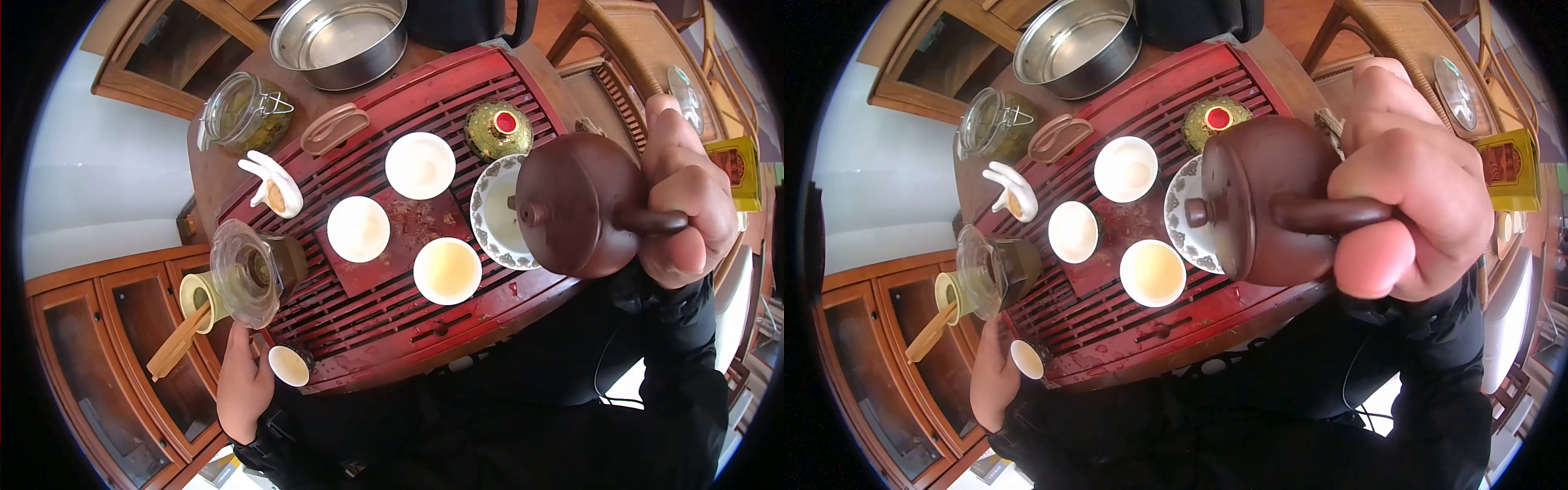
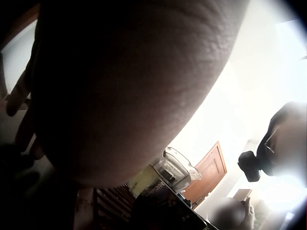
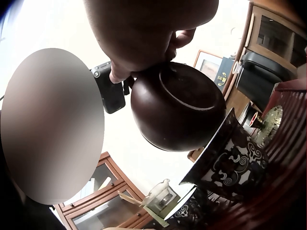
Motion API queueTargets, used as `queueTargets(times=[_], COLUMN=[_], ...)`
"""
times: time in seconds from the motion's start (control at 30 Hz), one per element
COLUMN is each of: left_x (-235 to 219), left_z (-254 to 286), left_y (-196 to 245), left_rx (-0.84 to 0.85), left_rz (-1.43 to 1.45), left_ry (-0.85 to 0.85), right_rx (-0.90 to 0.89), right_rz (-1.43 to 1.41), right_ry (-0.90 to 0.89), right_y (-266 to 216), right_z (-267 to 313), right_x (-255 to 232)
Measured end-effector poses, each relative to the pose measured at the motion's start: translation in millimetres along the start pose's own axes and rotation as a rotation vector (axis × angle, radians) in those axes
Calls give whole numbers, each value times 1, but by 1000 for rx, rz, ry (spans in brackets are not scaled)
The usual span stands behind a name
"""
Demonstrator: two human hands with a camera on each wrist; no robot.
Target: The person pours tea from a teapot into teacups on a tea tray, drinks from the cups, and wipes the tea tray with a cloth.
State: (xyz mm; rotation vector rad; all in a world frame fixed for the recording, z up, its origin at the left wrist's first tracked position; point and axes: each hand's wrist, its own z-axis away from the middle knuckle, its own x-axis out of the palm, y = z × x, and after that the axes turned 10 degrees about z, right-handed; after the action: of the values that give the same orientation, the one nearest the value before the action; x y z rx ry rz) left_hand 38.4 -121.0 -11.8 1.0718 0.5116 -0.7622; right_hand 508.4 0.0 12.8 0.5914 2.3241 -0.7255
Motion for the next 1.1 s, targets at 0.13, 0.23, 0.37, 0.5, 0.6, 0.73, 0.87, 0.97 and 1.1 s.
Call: queueTargets(times=[0.13,0.23,0.37,0.5,0.6,0.73,0.87,0.97,1.1], left_x=[0,0,0,-1,-1,-1,-1,-2,-2], left_z=[0,0,0,0,0,0,0,0,0], left_y=[-5,2,5,1,0,4,1,-2,2], left_rx=[47,10,-20,-19,-12,-47,-52,-40,-65], left_rz=[-41,-6,-17,-23,-19,-28,-9,-30,-10], left_ry=[4,3,-1,-5,2,-2,-8,-10,-12], right_rx=[-62,-78,-64,-74,-76,-73,-30,-66,-8], right_rz=[-27,4,21,7,11,14,17,17,-15], right_ry=[-2,8,-9,-1,10,35,61,25,7], right_y=[4,3,0,3,2,3,1,2,1], right_z=[1,0,-2,0,-1,0,1,-1,-2], right_x=[2,3,3,4,5,6,9,6,5])
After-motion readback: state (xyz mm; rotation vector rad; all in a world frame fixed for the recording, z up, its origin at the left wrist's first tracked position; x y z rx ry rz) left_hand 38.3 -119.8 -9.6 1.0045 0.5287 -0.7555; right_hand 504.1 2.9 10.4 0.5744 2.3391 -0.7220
